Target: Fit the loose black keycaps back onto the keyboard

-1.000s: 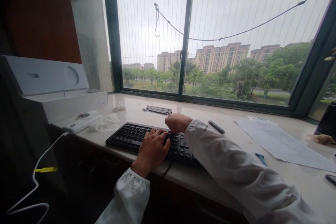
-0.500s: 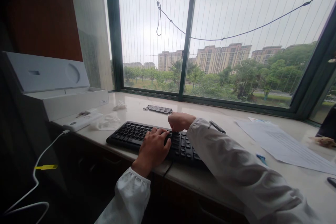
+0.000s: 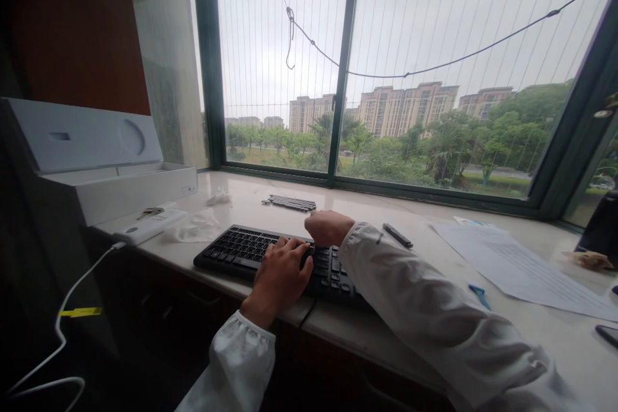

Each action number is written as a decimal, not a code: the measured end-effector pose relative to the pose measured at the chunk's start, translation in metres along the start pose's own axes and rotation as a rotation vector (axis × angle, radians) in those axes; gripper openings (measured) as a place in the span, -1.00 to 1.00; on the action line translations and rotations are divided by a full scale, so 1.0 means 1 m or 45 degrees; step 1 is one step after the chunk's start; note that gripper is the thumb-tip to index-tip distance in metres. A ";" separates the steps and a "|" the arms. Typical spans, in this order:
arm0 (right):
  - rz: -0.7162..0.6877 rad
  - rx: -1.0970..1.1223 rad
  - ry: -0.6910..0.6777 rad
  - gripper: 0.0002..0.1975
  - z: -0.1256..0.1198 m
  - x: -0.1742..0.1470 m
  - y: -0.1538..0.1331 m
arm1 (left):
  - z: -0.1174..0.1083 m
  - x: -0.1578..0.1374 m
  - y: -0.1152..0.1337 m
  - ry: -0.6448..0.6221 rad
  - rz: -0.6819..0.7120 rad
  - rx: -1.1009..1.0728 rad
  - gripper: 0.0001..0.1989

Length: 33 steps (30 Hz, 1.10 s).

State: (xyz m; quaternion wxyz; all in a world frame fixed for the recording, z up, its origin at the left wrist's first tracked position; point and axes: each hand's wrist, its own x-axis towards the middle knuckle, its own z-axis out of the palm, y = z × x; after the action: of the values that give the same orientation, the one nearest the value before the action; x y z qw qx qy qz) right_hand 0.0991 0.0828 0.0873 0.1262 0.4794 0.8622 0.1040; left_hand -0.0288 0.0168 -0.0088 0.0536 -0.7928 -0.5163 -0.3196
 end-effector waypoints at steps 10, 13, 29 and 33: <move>-0.056 -0.071 0.079 -0.72 0.007 0.002 0.001 | -0.005 -0.001 0.002 -0.042 -0.027 -0.038 -0.68; -0.083 -0.067 0.080 -0.74 0.007 0.002 0.002 | -0.006 -0.001 0.003 -0.042 -0.041 -0.052 -0.68; -0.239 0.097 0.010 -0.81 0.007 0.013 0.024 | -0.004 0.001 0.001 -0.034 -0.065 -0.077 -0.66; -0.243 0.037 0.038 -0.83 0.010 0.013 0.023 | -0.004 0.000 0.002 -0.037 -0.070 -0.081 -0.67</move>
State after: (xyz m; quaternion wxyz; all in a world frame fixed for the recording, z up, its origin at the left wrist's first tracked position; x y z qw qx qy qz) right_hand 0.1138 0.1067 0.0835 0.1157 0.3951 0.9073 0.0858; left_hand -0.0289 0.0143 -0.0046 0.0121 -0.7841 -0.5283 -0.3255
